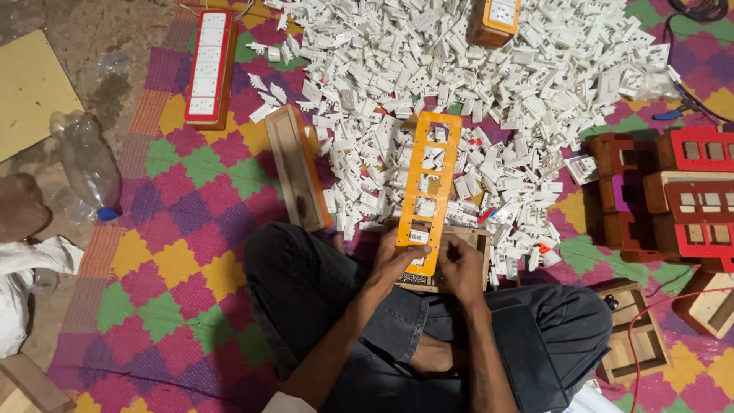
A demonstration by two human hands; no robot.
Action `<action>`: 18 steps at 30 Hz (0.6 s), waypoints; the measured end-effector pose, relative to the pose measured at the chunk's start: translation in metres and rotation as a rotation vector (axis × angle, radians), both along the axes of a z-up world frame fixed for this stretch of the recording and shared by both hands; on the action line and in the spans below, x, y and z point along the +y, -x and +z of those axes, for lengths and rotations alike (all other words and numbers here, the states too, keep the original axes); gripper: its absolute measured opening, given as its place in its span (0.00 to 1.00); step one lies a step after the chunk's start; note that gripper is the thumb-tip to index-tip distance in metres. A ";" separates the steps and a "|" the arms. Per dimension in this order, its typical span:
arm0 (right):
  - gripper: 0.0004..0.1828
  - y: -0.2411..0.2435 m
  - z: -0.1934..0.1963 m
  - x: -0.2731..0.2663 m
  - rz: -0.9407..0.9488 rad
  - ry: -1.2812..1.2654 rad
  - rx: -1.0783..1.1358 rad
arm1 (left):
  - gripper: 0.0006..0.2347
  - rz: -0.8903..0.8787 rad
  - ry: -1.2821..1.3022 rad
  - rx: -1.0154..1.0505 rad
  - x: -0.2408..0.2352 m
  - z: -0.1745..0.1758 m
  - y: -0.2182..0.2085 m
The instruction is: The person sits on a mat and inserts small white plastic electrical components into slots on a red wooden board. They pick up each component from a large pile on the floor and place it into the board one by one.
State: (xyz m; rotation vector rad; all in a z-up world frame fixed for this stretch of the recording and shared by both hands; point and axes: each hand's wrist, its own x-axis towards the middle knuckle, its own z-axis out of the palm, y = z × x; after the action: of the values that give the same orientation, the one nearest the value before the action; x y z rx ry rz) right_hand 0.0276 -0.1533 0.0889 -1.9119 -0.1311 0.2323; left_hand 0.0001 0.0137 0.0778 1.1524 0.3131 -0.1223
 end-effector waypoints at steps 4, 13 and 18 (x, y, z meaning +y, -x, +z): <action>0.09 -0.002 0.001 -0.005 -0.043 0.032 0.057 | 0.16 -0.018 0.011 0.008 -0.004 -0.006 0.002; 0.13 -0.005 0.008 -0.004 -0.008 -0.035 0.031 | 0.16 -0.028 0.040 0.026 -0.002 -0.003 0.000; 0.15 -0.012 0.024 -0.003 -0.073 -0.362 0.264 | 0.16 -0.032 0.040 -0.003 -0.001 -0.015 0.003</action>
State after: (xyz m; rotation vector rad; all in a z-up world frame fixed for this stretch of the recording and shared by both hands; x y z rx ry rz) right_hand 0.0391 -0.1565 0.1125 -1.5088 0.0710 0.3820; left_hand -0.0026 0.0123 0.0631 1.1184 0.2882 -0.1543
